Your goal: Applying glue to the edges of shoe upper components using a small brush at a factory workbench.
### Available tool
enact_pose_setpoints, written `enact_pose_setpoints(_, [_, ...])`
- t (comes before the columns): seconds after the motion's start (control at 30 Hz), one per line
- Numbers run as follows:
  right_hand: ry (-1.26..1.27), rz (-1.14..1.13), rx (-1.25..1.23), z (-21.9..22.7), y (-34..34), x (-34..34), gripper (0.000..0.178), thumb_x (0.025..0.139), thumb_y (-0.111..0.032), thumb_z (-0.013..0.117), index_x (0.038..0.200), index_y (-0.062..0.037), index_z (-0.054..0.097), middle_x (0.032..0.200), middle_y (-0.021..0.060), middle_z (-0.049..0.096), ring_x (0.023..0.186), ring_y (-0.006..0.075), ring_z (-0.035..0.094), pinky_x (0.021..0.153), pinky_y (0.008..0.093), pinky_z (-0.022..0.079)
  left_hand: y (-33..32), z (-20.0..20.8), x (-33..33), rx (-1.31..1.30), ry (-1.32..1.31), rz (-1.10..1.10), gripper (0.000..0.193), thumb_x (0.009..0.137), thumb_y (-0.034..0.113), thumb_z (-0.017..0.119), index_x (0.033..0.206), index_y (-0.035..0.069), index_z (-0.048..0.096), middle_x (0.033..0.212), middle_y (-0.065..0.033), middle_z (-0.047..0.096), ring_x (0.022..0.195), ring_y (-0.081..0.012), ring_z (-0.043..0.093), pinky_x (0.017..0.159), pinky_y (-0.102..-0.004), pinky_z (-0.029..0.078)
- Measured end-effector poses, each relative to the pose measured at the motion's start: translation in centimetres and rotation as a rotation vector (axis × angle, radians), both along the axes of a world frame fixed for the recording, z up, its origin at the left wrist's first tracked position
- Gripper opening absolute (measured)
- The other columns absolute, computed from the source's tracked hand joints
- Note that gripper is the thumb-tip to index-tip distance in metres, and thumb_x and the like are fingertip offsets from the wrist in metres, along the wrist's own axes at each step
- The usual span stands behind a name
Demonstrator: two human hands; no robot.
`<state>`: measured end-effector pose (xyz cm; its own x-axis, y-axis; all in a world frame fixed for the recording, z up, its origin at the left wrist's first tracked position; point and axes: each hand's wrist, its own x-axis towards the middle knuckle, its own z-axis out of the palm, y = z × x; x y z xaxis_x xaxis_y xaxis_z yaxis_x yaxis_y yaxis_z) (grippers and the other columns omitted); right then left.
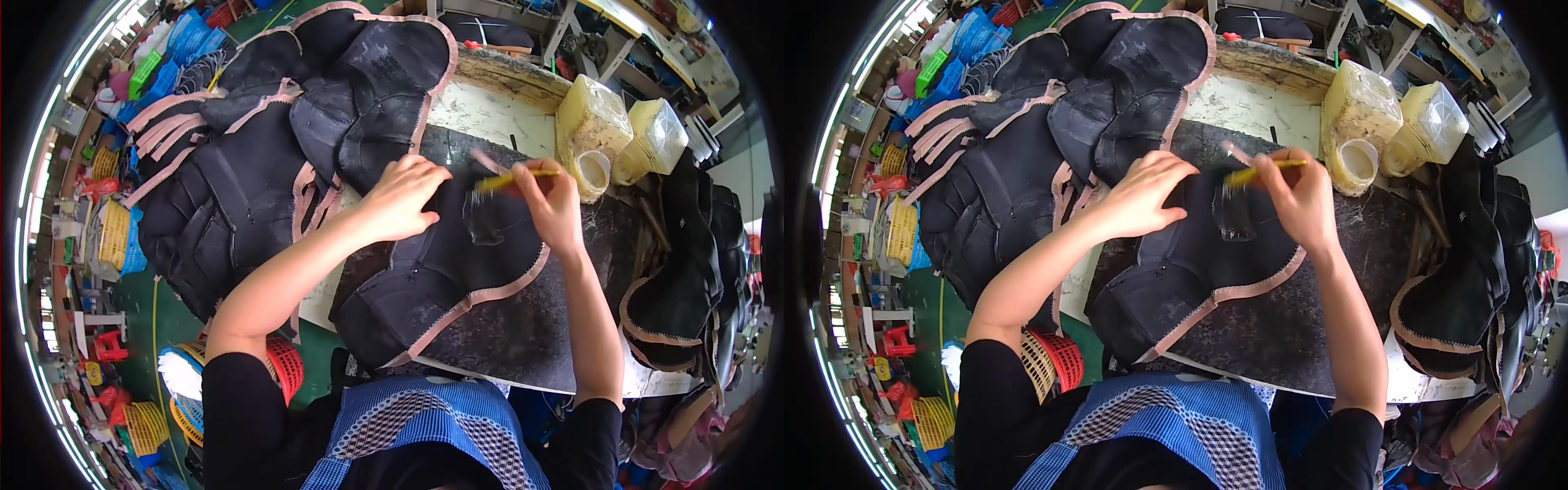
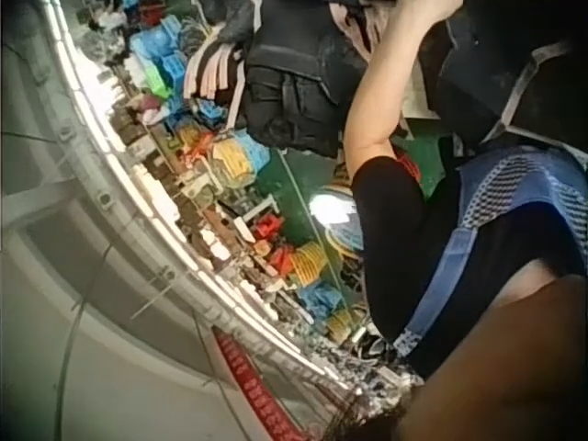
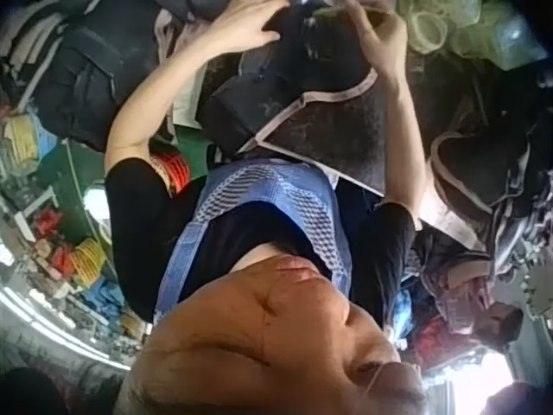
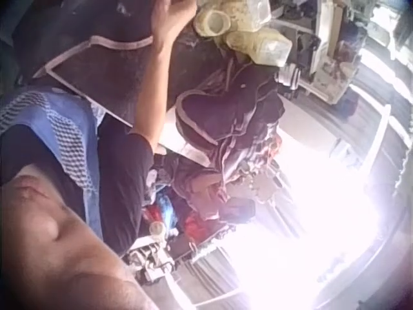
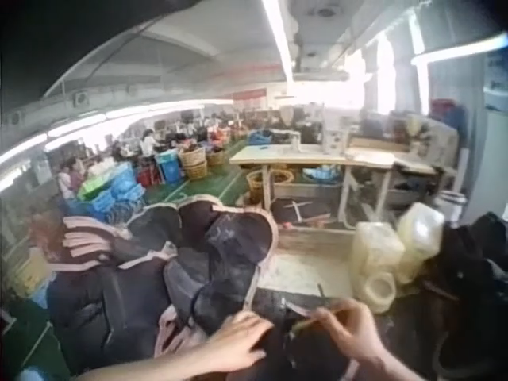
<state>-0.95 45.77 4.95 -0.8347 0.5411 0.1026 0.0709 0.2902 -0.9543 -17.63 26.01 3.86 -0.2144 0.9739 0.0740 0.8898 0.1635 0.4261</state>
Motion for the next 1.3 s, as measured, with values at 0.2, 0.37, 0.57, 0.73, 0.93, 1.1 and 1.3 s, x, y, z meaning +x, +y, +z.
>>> enact_pose_setpoints(0.2, [-0.519,0.439,-0.013,1.7,-2.8,3.5,0.025,0.094,-0.018,0.065,0.081,0.003,0.062,0.068,0.0088,0.067,0.062,0.0114,0.065,0.058,0.0258,0.051,-1.4,-2.0,0.0,0.062,0.122,0.009,0.056,0.072,0.017,0.081,0.119,0.001,0.055,0.102,-0.0117,0.058,0.106,-0.0295,0.056,0.096,-0.0425,0.041])
enact_pose_setpoints(0.37, [-0.064,-0.028,0.055,0.0,-0.3,1.3,0.022,0.094,-0.019,0.064,0.086,0.0012,0.062,0.072,0.0059,0.068,0.066,0.0106,0.064,0.061,0.0247,0.05,0.2,-0.2,-0.1,-0.077,0.081,-0.062,0.057,0.073,0.017,0.08,0.121,0.002,0.055,0.104,-0.012,0.06,0.104,-0.0298,0.058,0.092,-0.0413,0.045])
enact_pose_setpoints(0.57, [-0.24,0.197,-0.225,1.4,-1.3,5.0,0.019,0.093,-0.016,0.066,0.085,0.0013,0.062,0.074,0.0089,0.069,0.065,0.0115,0.066,0.06,0.0249,0.052,0.0,-0.7,0.1,-0.08,0.109,-0.02,0.059,0.072,0.016,0.08,0.123,0.002,0.054,0.105,-0.0141,0.06,0.105,-0.0318,0.059,0.092,-0.0429,0.046])
enact_pose_setpoints(0.73, [-0.167,-0.232,0.145,-1.2,0.8,5.7,0.022,0.094,-0.015,0.067,0.082,0.0024,0.063,0.072,0.0065,0.066,0.065,0.0083,0.061,0.056,0.0247,0.047,0.2,-0.3,-0.6,-0.174,0.068,-0.049,0.058,0.074,0.016,0.078,0.124,0.001,0.053,0.108,-0.0151,0.06,0.107,-0.0328,0.059,0.093,-0.0431,0.046])
enact_pose_setpoints(0.93, [-0.093,-0.105,0.239,0.4,-1.1,11.6,0.028,0.095,-0.011,0.061,0.071,0.0006,0.055,0.063,0.0027,0.054,0.053,0.0063,0.05,0.047,0.0246,0.037,0.5,-0.2,-0.6,-0.164,0.051,-0.048,0.062,0.075,0.018,0.078,0.128,0.0,0.05,0.112,-0.0155,0.059,0.11,-0.0326,0.057,0.096,-0.0435,0.045])
enact_pose_setpoints(1.1, [-0.142,-0.033,0.015,2.9,1.7,4.8,0.019,0.097,-0.017,0.064,0.099,0.0015,0.068,0.079,0.005,0.067,0.058,0.0071,0.061,0.053,0.02,0.048,0.3,0.0,-0.8,-0.208,0.057,-0.049,0.062,0.075,0.018,0.078,0.127,0.0,0.051,0.109,-0.0147,0.059,0.109,-0.0328,0.058,0.094,-0.0426,0.045])
enact_pose_setpoints(1.3, [-0.272,0.055,0.183,1.9,3.4,1.9,0.013,0.085,-0.009,0.073,0.088,0.0031,0.068,0.078,0.0048,0.068,0.071,0.0071,0.06,0.065,0.023,0.049,0.5,-0.1,-0.3,-0.191,0.056,-0.044,0.062,0.075,0.018,0.079,0.128,0.001,0.051,0.109,-0.0144,0.058,0.108,-0.0324,0.058,0.093,-0.0425,0.046])
